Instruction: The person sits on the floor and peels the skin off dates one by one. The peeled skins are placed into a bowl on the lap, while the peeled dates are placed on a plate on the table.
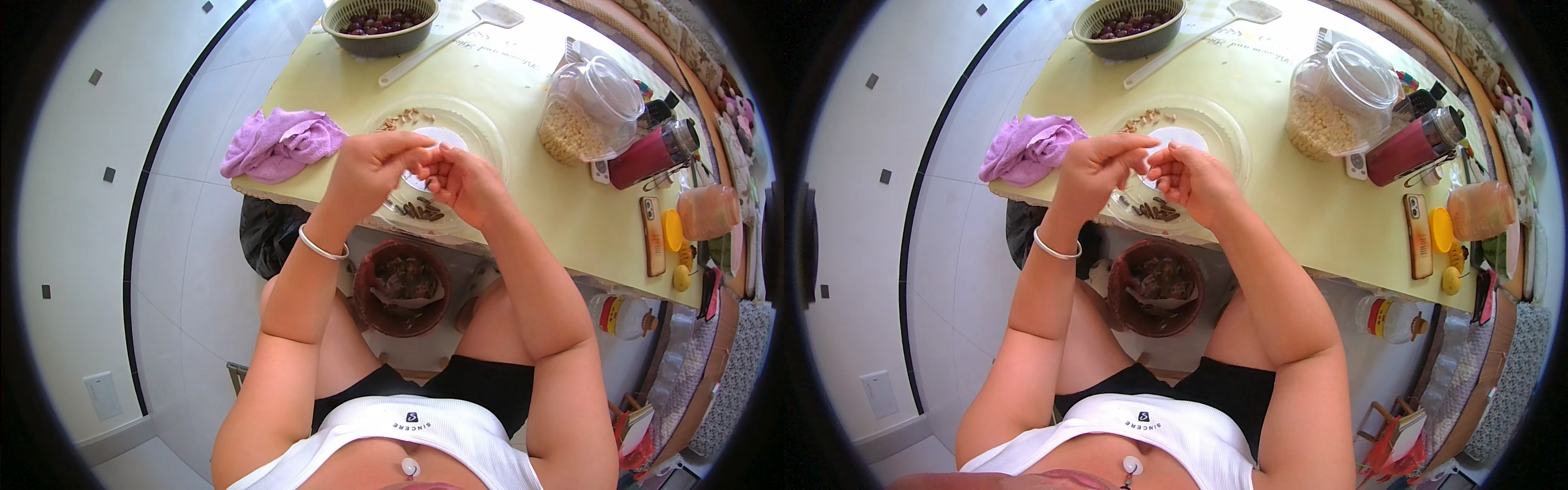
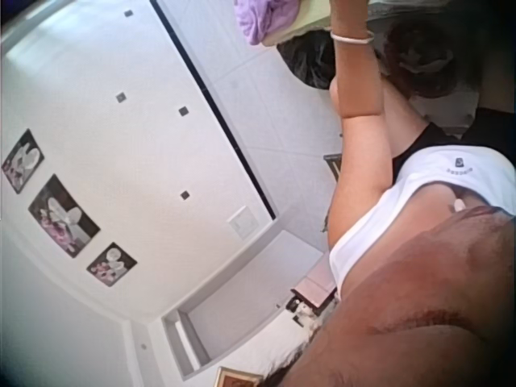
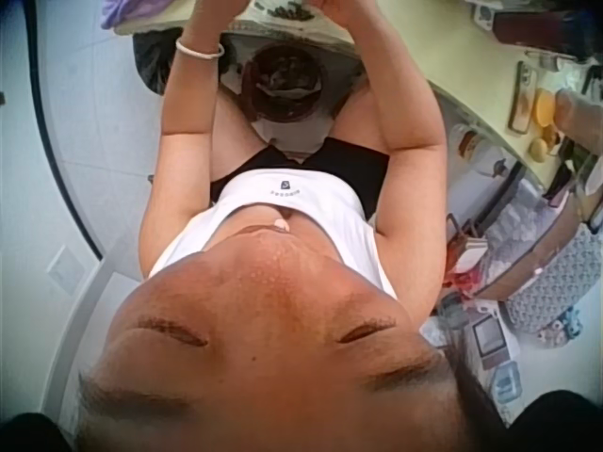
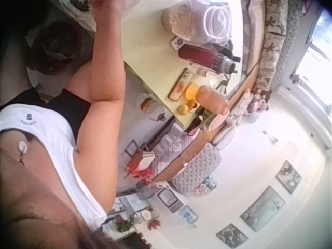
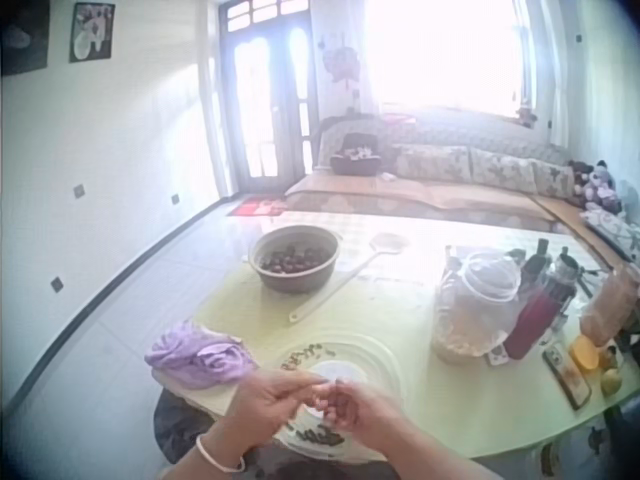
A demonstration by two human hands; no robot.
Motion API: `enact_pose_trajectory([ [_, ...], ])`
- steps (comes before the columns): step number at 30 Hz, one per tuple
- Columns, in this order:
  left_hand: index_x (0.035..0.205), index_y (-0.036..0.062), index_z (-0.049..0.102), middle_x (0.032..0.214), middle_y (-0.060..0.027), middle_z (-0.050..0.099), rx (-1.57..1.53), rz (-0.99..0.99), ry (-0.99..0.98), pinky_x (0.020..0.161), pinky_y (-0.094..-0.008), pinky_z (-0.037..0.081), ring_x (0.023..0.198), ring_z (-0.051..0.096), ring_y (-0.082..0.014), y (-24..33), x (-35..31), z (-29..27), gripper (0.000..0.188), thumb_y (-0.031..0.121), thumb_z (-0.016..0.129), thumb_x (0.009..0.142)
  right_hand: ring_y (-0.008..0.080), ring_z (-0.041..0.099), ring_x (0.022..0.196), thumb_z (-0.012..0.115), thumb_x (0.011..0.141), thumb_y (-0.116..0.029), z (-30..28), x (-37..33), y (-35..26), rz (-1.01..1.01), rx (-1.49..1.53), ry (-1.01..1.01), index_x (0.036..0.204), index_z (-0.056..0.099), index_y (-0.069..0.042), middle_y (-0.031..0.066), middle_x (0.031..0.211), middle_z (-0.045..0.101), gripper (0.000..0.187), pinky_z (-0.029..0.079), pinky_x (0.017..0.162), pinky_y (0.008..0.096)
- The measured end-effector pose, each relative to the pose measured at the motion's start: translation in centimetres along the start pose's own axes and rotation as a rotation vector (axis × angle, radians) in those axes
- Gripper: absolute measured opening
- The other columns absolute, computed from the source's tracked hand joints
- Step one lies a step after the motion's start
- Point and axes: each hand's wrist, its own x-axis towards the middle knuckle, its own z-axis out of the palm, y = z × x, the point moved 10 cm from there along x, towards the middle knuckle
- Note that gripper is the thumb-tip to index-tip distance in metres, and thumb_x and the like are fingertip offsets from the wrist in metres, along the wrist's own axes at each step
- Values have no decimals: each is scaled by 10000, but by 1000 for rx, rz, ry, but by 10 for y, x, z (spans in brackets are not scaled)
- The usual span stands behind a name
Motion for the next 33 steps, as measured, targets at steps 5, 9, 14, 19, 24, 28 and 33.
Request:
enact_pose_trajectory([
  [5, 901, 34, 716, 743, -56, 628, 293, 130, -28, 564, -239, 423, 637, 535, -109, 7, 2, 0, 130, 16, 679, 777, 114, 491, 608, 426, 984, -283, 2, -2, 9, 83, 70, -19, 861, 576, -25, 67, 771, 586, 323, 364, 469, 216],
  [9, 856, 24, 704, 761, -80, 615, 439, 15, -23, 594, -291, 449, 643, 560, -180, -6, 6, -8, 130, 55, 711, 730, 107, 427, 517, 477, 956, -265, -23, 1, -20, -96, 113, 16, 784, 533, -60, 60, 702, 544, 273, 285, 408, 219],
  [14, 911, 32, 701, 864, -138, 623, 752, 97, 11, 685, -379, 484, 785, 605, -309, -29, -1, 11, 180, 64, 679, 735, 106, 395, 473, 538, 921, -230, -27, -8, -43, -218, 171, 48, 736, 497, -78, 56, 656, 518, 243, 258, 391, 221],
  [19, 896, 39, 695, 873, -138, 626, 812, 64, -214, 699, -392, 492, 778, 609, -311, -35, -6, 35, 161, 64, 680, 738, 106, 406, 479, 539, 916, -217, -37, -9, -46, -257, 81, 155, 721, 487, -75, 55, 653, 510, 247, 260, 392, 221],
  [24, 883, 49, 691, 852, -117, 626, 727, 208, -95, 677, -385, 494, 756, 609, -305, -15, -7, 45, 146, 77, 686, 740, 99, 404, 479, 566, 903, -192, -38, -7, -46, -268, 161, 163, 738, 484, -80, 52, 663, 510, 215, 258, 387, 217],
  [28, 842, 52, 682, 788, -95, 601, 731, 332, -109, 647, -378, 489, 726, 603, -285, -11, -9, 67, 106, 71, 682, 738, 92, 404, 489, 593, 902, -186, -33, -7, -49, -305, 182, 125, 760, 484, -89, 41, 666, 504, 203, 263, 389, 208],
  [33, 785, 47, 661, 749, -100, 570, 813, 352, -184, 621, -379, 483, 696, 589, -274, -22, -9, 80, 68, 46, 669, 717, 86, 410, 491, 616, 899, -164, -31, -8, -49, -329, 177, 113, 782, 490, -90, 41, 670, 513, 187, 277, 394, 211],
])
